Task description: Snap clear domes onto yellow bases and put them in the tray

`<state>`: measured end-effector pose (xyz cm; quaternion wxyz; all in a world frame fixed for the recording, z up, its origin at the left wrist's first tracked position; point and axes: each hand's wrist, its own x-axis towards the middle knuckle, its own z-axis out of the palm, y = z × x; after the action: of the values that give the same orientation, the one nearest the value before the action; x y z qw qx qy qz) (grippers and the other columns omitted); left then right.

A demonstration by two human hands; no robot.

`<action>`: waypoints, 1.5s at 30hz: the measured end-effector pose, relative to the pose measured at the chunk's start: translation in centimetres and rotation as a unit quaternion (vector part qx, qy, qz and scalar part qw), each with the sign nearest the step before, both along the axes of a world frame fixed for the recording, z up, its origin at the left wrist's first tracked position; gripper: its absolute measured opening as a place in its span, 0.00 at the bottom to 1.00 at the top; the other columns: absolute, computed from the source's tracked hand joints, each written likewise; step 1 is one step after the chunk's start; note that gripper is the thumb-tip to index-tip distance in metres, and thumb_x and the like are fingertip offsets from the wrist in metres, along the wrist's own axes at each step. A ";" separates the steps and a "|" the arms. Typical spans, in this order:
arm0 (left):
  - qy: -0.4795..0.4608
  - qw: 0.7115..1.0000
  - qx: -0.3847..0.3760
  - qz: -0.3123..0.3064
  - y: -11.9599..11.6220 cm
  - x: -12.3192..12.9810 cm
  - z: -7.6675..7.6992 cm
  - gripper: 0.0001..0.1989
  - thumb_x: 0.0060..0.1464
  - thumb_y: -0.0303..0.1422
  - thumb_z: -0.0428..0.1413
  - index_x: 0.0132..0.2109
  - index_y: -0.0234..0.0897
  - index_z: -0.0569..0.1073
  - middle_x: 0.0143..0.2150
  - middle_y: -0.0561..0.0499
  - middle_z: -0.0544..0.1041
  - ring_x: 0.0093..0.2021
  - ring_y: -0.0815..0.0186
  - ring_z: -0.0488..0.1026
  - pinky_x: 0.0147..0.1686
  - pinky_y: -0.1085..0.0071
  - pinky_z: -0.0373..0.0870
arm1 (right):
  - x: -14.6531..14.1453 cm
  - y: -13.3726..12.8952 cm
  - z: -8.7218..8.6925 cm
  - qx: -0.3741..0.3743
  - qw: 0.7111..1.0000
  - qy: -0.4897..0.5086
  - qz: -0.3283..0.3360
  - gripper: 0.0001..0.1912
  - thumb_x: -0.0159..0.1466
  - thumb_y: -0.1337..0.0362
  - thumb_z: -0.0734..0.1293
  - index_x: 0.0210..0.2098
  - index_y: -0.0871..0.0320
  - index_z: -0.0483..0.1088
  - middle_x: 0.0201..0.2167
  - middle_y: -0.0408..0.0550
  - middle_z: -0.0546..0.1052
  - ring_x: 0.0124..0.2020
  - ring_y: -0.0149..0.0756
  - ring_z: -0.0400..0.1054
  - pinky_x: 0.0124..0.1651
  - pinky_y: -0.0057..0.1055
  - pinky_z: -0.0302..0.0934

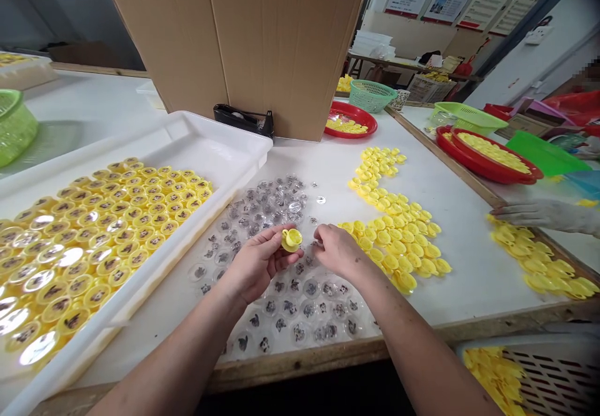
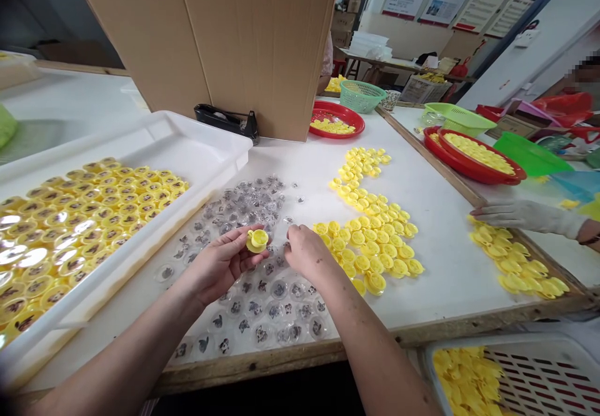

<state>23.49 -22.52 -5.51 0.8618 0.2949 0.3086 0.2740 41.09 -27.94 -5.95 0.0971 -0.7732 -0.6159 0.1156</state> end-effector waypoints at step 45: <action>-0.069 0.996 0.019 -0.050 -2.5 0.6 0.1 0.14 0.47 0.32 0.63 0.42 0.33 0.74 0.38 0.48 0.75 0.37 0.68 0.74 0.36 0.74 0.73 | -2.5 -4.4 6.2 0.186 0.965 0.143 0.121 0.09 0.56 0.73 0.67 0.35 0.54 0.69 0.32 0.42 0.72 0.32 0.30 0.68 0.34 0.27 0.63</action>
<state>24.11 -25.04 -5.37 0.8879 0.3070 0.2280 0.2557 38.63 -32.38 0.27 0.3114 -0.6370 -0.6950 0.1192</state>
